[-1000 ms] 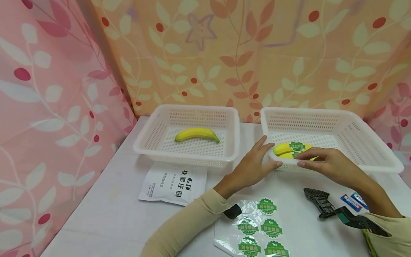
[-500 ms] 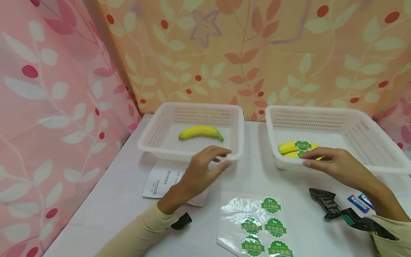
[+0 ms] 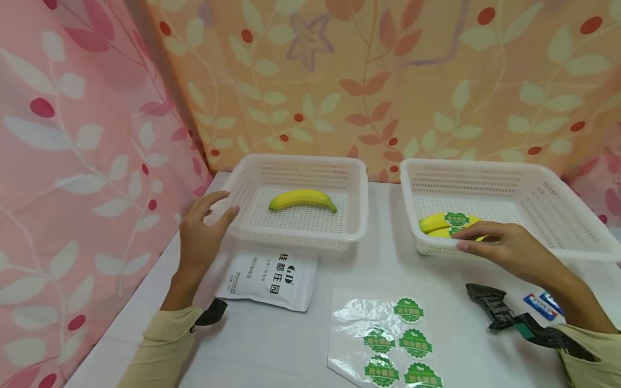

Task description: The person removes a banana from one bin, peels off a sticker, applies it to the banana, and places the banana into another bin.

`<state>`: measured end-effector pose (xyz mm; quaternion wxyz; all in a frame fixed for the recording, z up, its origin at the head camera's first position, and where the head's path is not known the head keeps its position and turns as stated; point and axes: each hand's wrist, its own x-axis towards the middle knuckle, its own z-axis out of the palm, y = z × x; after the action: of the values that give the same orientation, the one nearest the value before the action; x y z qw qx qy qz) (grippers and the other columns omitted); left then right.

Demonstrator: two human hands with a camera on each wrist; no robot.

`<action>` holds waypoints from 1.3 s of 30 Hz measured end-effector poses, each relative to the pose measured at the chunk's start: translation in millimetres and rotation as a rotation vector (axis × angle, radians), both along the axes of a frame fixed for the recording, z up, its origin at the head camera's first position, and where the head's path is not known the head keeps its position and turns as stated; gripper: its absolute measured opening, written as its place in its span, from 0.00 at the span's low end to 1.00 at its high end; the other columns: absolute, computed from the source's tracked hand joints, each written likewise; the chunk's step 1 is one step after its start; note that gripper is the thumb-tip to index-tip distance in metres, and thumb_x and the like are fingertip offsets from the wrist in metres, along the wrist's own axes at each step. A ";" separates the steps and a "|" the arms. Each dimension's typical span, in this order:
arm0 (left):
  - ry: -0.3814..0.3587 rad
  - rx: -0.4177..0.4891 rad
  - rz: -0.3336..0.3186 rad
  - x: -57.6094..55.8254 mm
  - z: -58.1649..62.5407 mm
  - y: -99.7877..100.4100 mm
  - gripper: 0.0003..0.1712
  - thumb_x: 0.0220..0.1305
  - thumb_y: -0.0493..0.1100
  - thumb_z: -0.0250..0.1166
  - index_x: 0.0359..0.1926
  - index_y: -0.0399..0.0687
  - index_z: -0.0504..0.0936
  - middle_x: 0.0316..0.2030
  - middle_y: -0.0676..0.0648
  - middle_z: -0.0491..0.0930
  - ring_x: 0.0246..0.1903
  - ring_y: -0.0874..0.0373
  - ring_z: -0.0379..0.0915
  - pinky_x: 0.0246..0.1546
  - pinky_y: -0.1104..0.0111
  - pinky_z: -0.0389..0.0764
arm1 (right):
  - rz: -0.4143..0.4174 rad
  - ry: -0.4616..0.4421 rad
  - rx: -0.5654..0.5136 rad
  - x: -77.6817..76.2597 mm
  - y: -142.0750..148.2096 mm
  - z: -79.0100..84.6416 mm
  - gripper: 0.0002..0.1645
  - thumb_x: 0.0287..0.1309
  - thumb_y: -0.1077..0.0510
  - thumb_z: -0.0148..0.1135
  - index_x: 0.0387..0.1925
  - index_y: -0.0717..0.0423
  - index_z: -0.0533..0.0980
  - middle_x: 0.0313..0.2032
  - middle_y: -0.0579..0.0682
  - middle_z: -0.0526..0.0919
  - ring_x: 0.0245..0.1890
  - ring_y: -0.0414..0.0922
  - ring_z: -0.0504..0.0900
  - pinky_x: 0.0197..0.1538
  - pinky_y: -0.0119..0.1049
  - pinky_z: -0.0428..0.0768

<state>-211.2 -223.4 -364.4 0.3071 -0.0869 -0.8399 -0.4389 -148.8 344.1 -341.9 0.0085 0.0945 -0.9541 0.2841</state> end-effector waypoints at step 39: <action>-0.418 0.012 -0.055 -4.6 -17.1 -35.9 0.47 0.69 0.65 0.69 0.79 0.48 0.68 0.83 0.49 0.56 0.80 0.38 0.52 0.67 0.40 0.73 | 0.309 0.065 -0.141 -84.6 -174.1 50.9 0.17 0.71 0.50 0.69 0.56 0.52 0.86 0.49 0.48 0.89 0.51 0.47 0.85 0.57 0.51 0.83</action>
<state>-215.8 -259.3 -381.5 0.1146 -0.0149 -0.8800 -0.4606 -233.4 170.0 -291.0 0.0021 0.2481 -0.9051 0.3453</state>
